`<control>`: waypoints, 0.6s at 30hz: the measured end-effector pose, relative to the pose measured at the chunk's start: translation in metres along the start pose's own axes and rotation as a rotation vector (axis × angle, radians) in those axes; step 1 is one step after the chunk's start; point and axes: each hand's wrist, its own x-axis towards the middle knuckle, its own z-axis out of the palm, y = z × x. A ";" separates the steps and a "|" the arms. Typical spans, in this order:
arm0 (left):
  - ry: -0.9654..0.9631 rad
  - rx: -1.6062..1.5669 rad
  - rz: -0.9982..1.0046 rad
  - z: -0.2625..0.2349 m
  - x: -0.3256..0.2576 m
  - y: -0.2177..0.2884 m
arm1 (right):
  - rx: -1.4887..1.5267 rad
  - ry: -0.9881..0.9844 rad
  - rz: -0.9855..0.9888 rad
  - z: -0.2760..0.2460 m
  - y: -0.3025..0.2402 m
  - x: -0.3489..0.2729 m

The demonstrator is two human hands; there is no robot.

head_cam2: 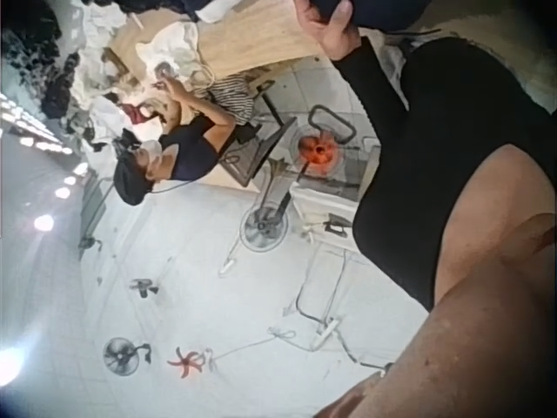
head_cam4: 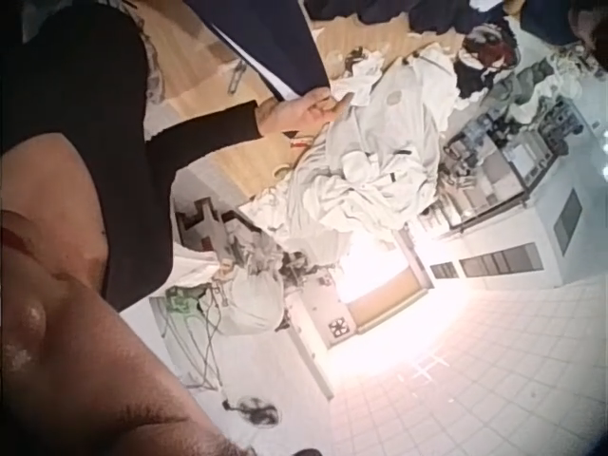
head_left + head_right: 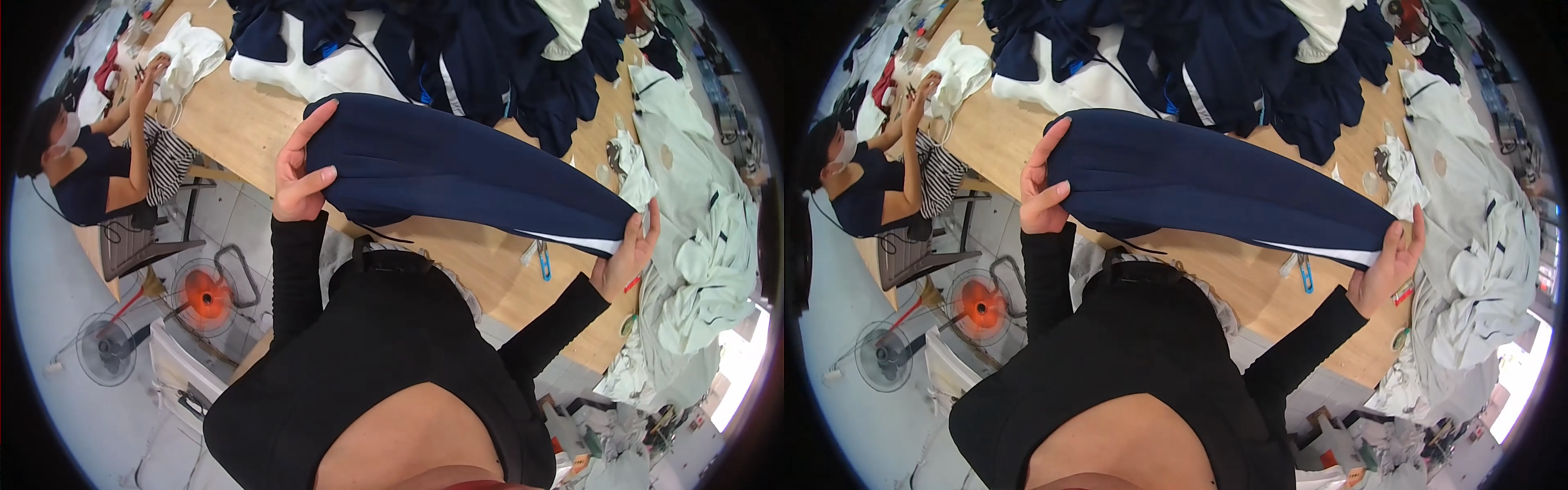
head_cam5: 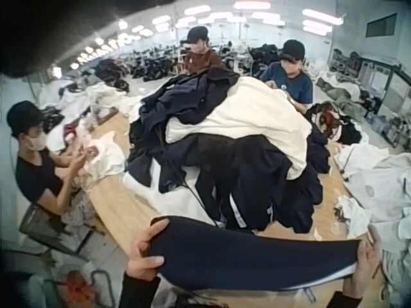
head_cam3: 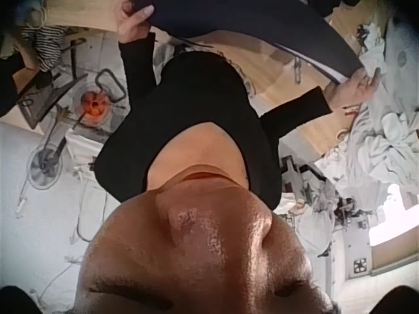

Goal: Trimming loose threads from garments using a pair of snips.

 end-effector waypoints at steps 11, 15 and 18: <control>-0.289 0.038 0.031 0.004 -0.005 0.028 | -0.027 0.026 -0.030 -0.011 -0.014 0.007; -0.345 0.050 0.012 0.016 -0.004 0.025 | -0.040 0.033 -0.036 -0.020 -0.015 0.006; -0.359 0.083 0.000 0.024 -0.005 0.019 | -0.087 0.056 -0.037 -0.020 -0.005 0.009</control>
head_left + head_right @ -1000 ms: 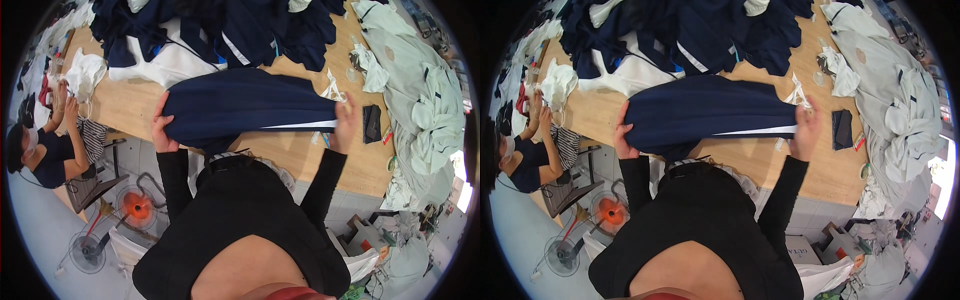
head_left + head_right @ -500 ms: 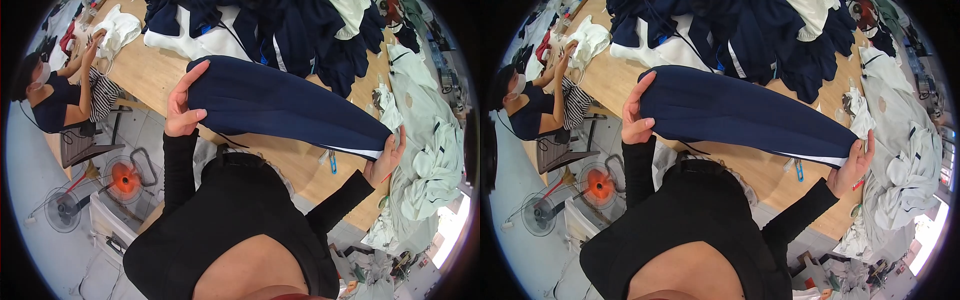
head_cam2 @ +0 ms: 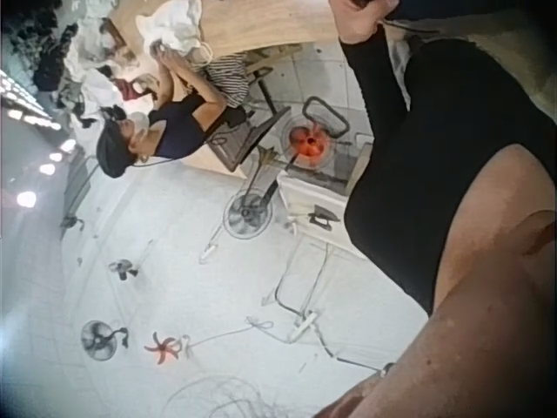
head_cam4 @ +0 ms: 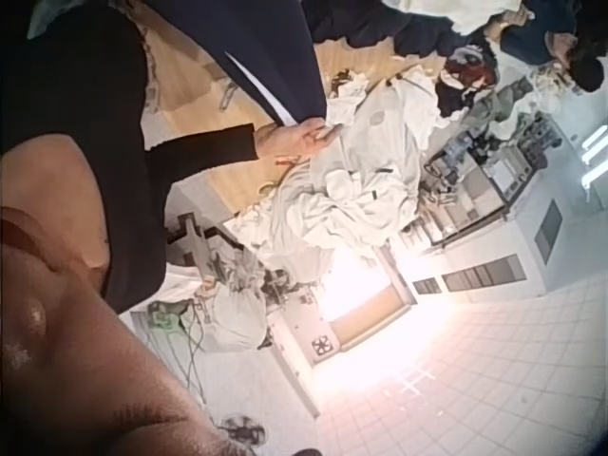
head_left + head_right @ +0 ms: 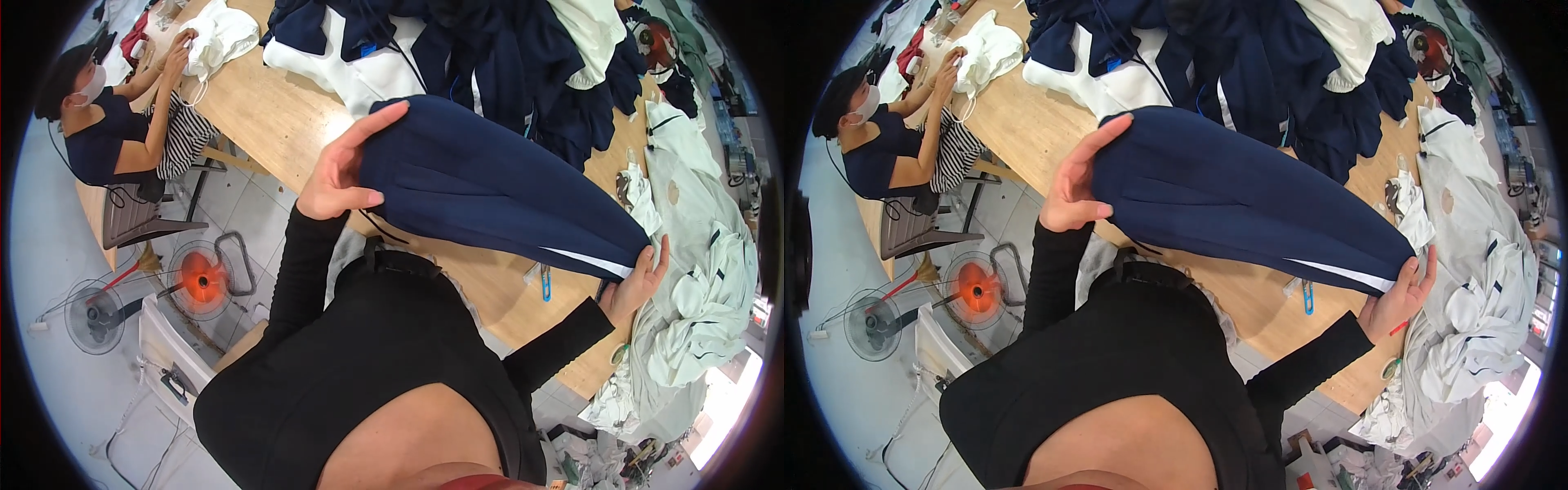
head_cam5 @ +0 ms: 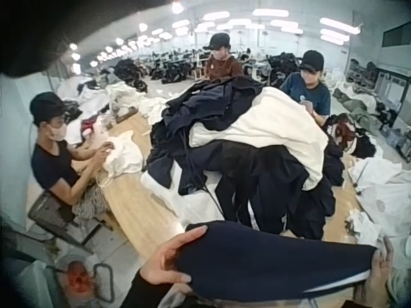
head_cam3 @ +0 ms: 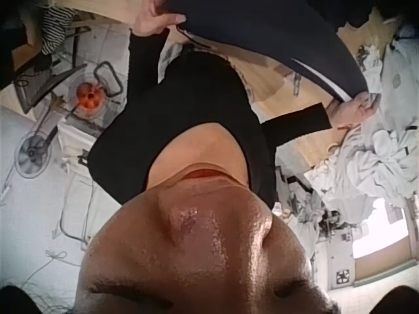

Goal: Trimming loose threads from garments using a pair of snips.

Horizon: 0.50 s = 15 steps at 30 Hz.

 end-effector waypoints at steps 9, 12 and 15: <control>-0.061 0.138 -0.135 0.024 0.010 -0.023 | -0.470 -0.247 -0.091 0.071 0.004 -0.067; -0.186 0.626 -0.085 0.043 0.023 -0.034 | -0.285 -0.593 0.063 0.138 -0.012 -0.106; -0.330 0.200 -0.304 0.080 0.029 -0.013 | -0.268 -0.629 0.020 0.178 -0.009 -0.123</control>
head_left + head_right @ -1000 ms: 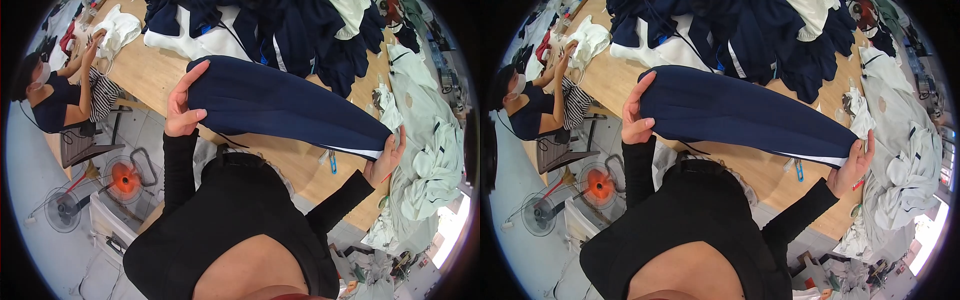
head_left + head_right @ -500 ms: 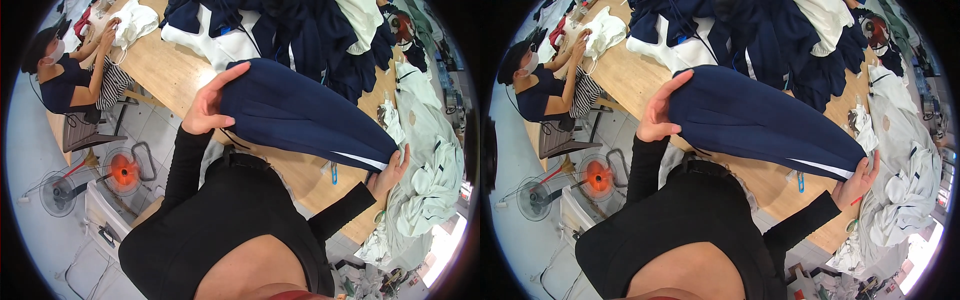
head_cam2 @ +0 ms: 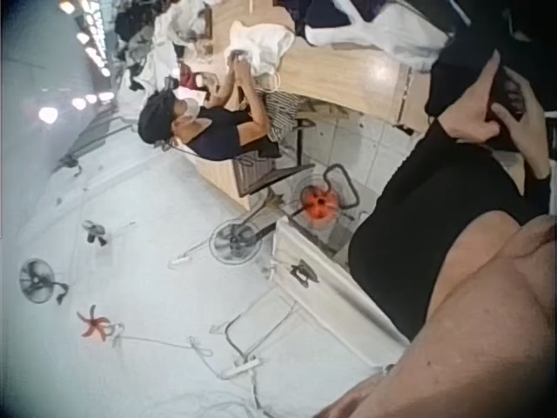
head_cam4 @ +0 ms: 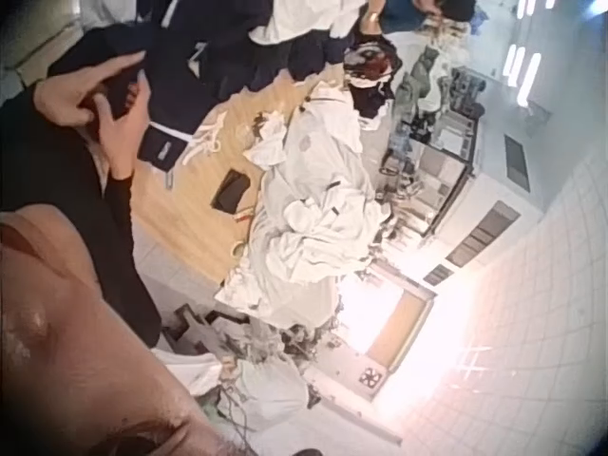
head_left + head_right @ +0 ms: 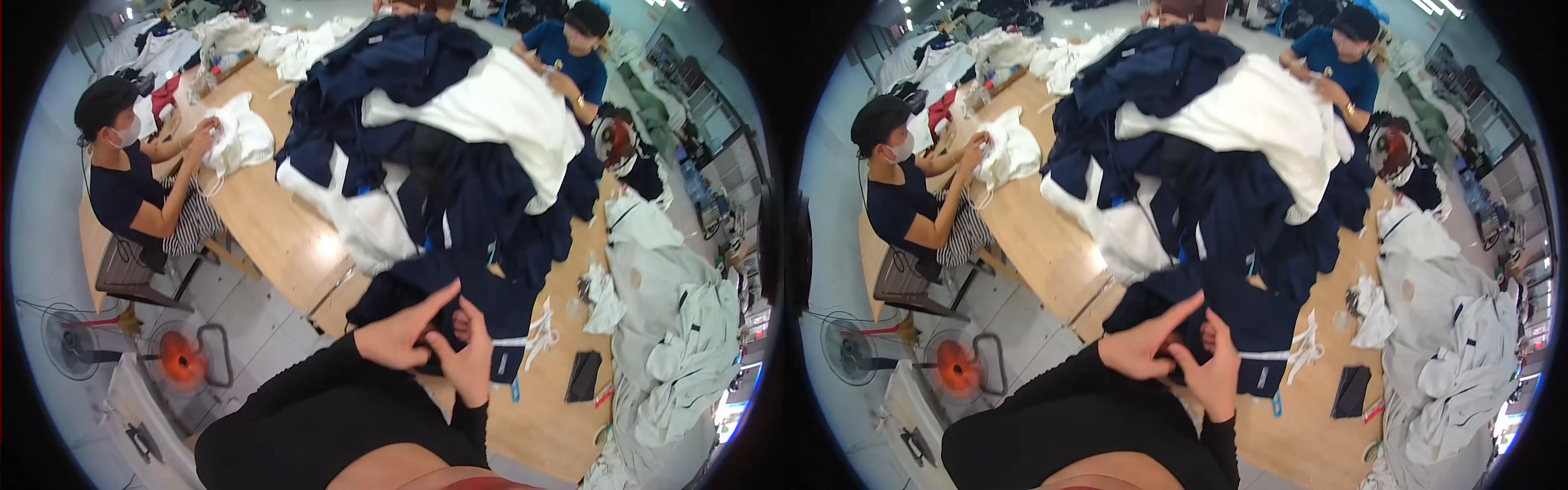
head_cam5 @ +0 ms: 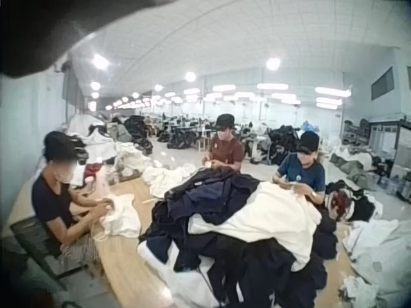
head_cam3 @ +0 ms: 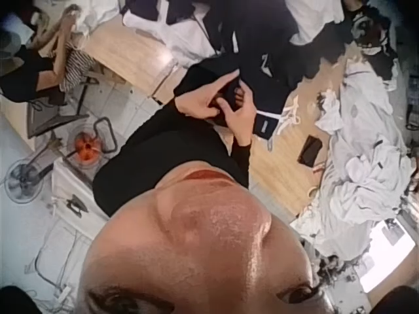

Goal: Trimming loose threads from garments using a pair of snips.

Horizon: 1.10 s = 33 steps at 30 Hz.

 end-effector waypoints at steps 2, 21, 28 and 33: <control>-0.037 -0.029 0.101 0.007 -0.004 0.005 | -0.030 0.018 -0.009 0.000 -0.011 -0.001; 0.779 0.601 0.154 -0.016 -0.013 -0.091 | -0.272 0.506 0.019 -0.079 0.034 -0.010; 0.533 0.782 -0.052 -0.059 0.020 -0.146 | -0.623 0.524 -0.056 -0.075 0.102 -0.001; 0.584 0.610 0.013 -0.028 -0.003 -0.136 | -0.353 0.457 0.113 -0.048 0.097 -0.058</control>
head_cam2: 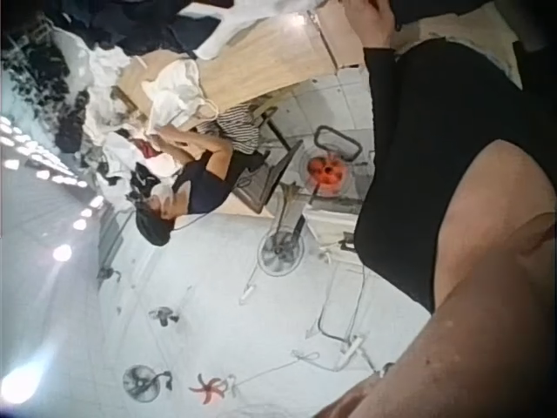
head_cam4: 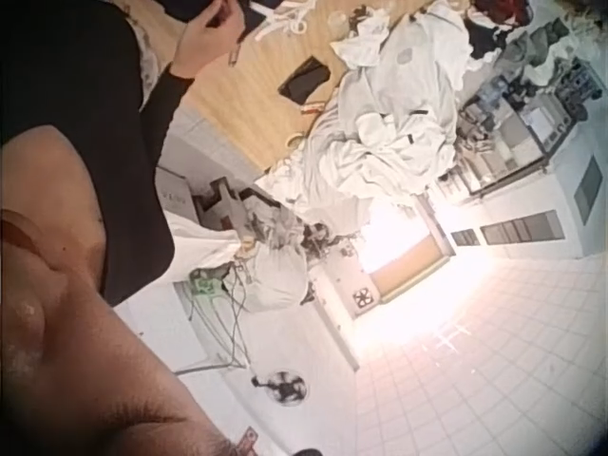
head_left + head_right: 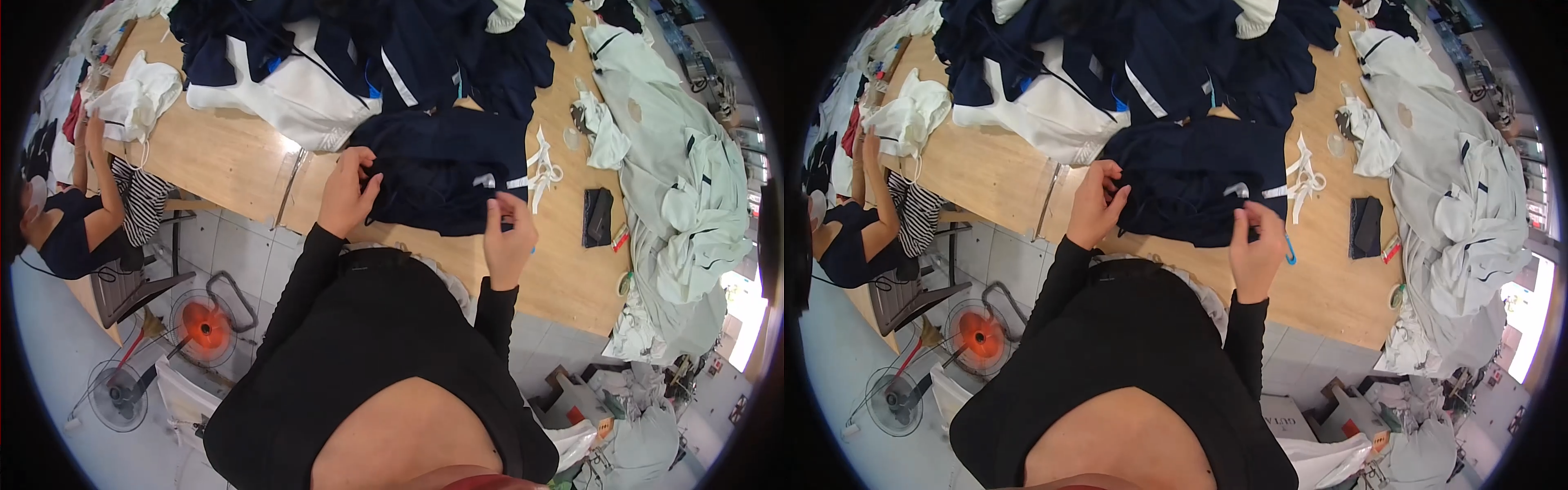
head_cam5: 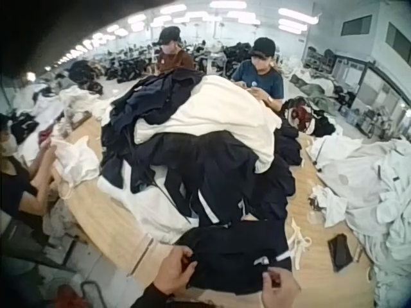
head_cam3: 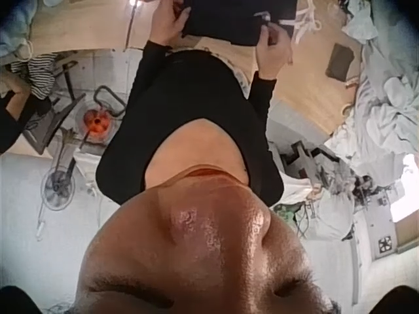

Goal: Trimming loose threads from garments using a pair of snips.

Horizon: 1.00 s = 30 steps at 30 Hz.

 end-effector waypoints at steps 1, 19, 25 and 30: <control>-0.066 0.050 0.088 -0.003 -0.006 0.005 | 0.058 -0.088 0.000 0.004 -0.005 -0.009; 0.000 0.167 -0.115 -0.024 -0.043 -0.008 | 1.179 -0.236 0.221 0.029 0.000 0.017; -0.095 0.155 -0.021 -0.021 -0.033 -0.004 | 0.971 -0.216 -0.049 0.028 -0.020 0.028; -0.140 0.123 0.014 -0.029 -0.031 0.006 | -0.060 -0.447 -0.488 0.092 -0.030 -0.002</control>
